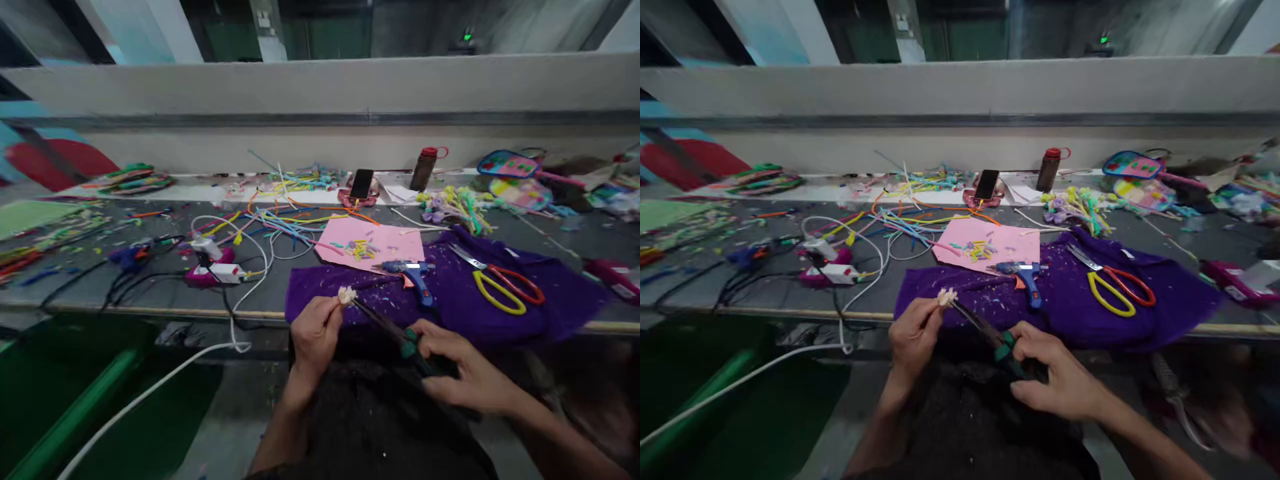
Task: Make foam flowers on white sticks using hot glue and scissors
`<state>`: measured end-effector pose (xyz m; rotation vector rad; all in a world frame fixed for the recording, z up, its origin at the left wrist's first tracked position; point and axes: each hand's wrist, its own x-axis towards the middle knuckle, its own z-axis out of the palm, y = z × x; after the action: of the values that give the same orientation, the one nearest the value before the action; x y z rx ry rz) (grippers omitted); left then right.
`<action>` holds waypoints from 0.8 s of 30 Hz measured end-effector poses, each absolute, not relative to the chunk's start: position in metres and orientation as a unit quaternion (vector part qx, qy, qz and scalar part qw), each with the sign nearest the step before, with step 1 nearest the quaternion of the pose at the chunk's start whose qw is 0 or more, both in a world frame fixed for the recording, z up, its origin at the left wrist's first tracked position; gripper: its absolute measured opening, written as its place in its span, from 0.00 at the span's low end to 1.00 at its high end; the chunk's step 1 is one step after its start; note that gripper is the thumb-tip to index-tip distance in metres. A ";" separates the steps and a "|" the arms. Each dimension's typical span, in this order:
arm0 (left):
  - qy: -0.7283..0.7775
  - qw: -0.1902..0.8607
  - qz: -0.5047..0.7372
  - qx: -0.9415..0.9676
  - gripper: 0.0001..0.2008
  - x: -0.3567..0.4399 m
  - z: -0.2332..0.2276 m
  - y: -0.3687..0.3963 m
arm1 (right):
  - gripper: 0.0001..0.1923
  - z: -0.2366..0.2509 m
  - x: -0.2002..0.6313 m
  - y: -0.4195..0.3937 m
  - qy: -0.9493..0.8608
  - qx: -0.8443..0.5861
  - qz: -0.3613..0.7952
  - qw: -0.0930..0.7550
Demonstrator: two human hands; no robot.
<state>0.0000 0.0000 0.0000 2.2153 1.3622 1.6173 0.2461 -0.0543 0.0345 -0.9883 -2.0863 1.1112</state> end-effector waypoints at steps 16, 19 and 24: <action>0.439 0.093 0.534 0.716 0.07 -0.003 -0.002 0.000 | 0.14 0.035 0.253 -0.045 -0.684 -0.337 0.588 0.269; 0.442 0.093 0.531 0.717 0.07 -0.003 -0.001 -0.001 | 0.15 0.034 0.254 -0.043 -0.616 -0.333 0.662 0.267; 0.456 0.094 0.518 0.718 0.06 -0.002 -0.001 -0.002 | 0.18 0.024 0.258 -0.041 -0.554 -0.346 0.716 0.247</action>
<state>-0.0021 -0.0016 -0.0009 2.1281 1.3518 1.5364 0.2579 -0.0410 0.0245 -0.9423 -1.5096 1.9524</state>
